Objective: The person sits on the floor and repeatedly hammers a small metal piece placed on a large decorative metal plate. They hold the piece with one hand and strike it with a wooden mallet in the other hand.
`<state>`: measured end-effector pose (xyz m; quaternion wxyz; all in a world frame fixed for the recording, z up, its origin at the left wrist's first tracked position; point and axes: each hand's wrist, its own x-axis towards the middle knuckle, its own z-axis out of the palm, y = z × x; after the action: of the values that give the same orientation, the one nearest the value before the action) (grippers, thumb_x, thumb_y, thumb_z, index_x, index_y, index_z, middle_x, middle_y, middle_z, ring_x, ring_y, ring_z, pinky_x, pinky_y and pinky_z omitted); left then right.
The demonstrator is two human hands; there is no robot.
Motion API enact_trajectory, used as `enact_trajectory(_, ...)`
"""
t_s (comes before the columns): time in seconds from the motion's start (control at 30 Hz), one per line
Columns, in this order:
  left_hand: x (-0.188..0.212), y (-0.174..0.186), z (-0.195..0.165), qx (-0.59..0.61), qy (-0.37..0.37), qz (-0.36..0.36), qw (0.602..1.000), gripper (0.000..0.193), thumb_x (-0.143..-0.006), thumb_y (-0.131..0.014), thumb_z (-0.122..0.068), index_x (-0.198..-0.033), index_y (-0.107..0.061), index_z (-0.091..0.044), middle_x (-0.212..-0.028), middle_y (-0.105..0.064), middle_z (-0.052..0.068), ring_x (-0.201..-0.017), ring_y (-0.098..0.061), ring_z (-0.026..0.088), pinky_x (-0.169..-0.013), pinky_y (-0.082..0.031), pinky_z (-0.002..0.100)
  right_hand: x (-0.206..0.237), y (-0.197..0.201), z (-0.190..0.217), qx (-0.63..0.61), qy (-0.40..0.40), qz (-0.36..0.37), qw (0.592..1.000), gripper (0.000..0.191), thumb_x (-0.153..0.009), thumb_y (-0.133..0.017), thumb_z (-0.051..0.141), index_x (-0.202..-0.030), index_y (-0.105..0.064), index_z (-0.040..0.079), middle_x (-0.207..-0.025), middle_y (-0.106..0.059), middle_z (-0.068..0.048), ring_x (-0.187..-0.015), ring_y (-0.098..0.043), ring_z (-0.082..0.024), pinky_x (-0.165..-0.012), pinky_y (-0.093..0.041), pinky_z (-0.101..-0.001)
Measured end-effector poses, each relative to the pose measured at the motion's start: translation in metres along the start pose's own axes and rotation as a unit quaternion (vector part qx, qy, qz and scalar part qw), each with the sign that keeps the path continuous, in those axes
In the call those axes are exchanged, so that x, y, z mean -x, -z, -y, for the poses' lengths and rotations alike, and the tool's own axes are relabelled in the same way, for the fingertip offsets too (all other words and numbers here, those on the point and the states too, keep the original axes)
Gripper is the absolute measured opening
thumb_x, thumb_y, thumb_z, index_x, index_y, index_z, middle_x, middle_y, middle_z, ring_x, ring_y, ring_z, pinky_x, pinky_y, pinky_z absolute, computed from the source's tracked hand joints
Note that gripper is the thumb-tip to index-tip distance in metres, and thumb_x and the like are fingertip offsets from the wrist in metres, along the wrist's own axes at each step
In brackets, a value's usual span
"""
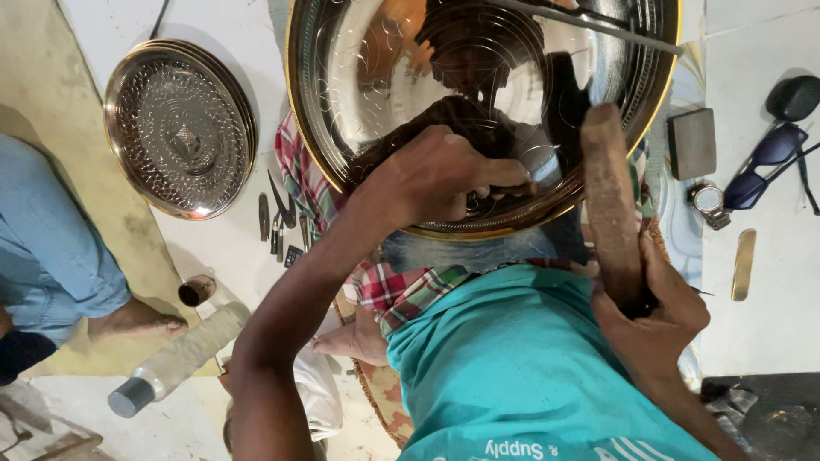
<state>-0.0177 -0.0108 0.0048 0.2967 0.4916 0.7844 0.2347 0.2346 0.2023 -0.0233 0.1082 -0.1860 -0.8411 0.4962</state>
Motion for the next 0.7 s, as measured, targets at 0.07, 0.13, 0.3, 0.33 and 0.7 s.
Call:
enact_trajectory(0.07,0.001,0.0,0.0,-0.03,-0.013,-0.011,0.999,0.075,-0.065,-0.069,0.007,-0.131,-0.064,-0.027,-0.083,-0.076,0.008,-0.072,-0.073,0.031,-0.063,-0.056,0.044,-0.002,-0.001,0.001,-0.095,0.005,-0.018,0.995,0.067,-0.084,-0.072,0.002,-0.148,-0.056,-0.004,-0.117,-0.071,-0.011,-0.099,-0.07,-0.012,-0.09,-0.055,-0.0215)
enact_trajectory(0.13,0.002,-0.001,-0.001,-0.046,-0.016,-0.02,0.999,0.077,-0.063,-0.068,0.008,-0.13,-0.066,-0.028,-0.082,-0.075,0.01,-0.07,-0.072,0.033,-0.063,-0.056,0.045,-0.005,-0.002,0.002,0.019,0.064,0.013,0.998,0.066,-0.077,-0.073,-0.001,-0.141,-0.06,-0.005,-0.117,-0.07,-0.021,-0.102,-0.07,-0.02,-0.09,-0.054,-0.0269)
enact_trajectory(0.3,0.013,-0.009,-0.002,-0.036,0.001,-0.088,0.995,0.079,-0.059,-0.067,0.009,-0.129,-0.071,-0.027,-0.082,-0.075,0.012,-0.062,-0.069,0.032,-0.059,-0.055,0.043,-0.016,-0.005,0.004,0.067,0.034,0.004,0.997,0.063,-0.085,-0.076,-0.001,-0.146,-0.059,-0.003,-0.114,-0.07,-0.02,-0.101,-0.068,-0.02,-0.091,-0.054,-0.0279)
enact_trajectory(0.33,0.015,-0.012,-0.003,-0.037,0.003,-0.105,0.994,0.075,-0.065,-0.067,0.01,-0.13,-0.07,-0.026,-0.085,-0.076,0.011,-0.059,-0.068,0.027,-0.054,-0.054,0.04,-0.019,-0.005,0.005,0.064,0.077,0.026,0.995,0.064,-0.083,-0.074,-0.003,-0.145,-0.059,-0.003,-0.119,-0.069,-0.023,-0.105,-0.069,-0.022,-0.093,-0.054,-0.0286)
enact_trajectory(0.7,0.036,-0.036,-0.016,0.003,0.07,-0.256,0.964,0.064,-0.065,-0.071,0.006,-0.128,-0.068,-0.007,-0.074,-0.07,0.01,-0.06,-0.066,0.023,-0.057,-0.053,0.041,-0.076,0.016,0.032,-0.047,0.085,0.121,0.988,0.071,-0.075,-0.068,-0.007,-0.144,-0.057,0.004,-0.112,-0.067,-0.018,-0.097,-0.066,-0.015,-0.085,-0.052,-0.0258)
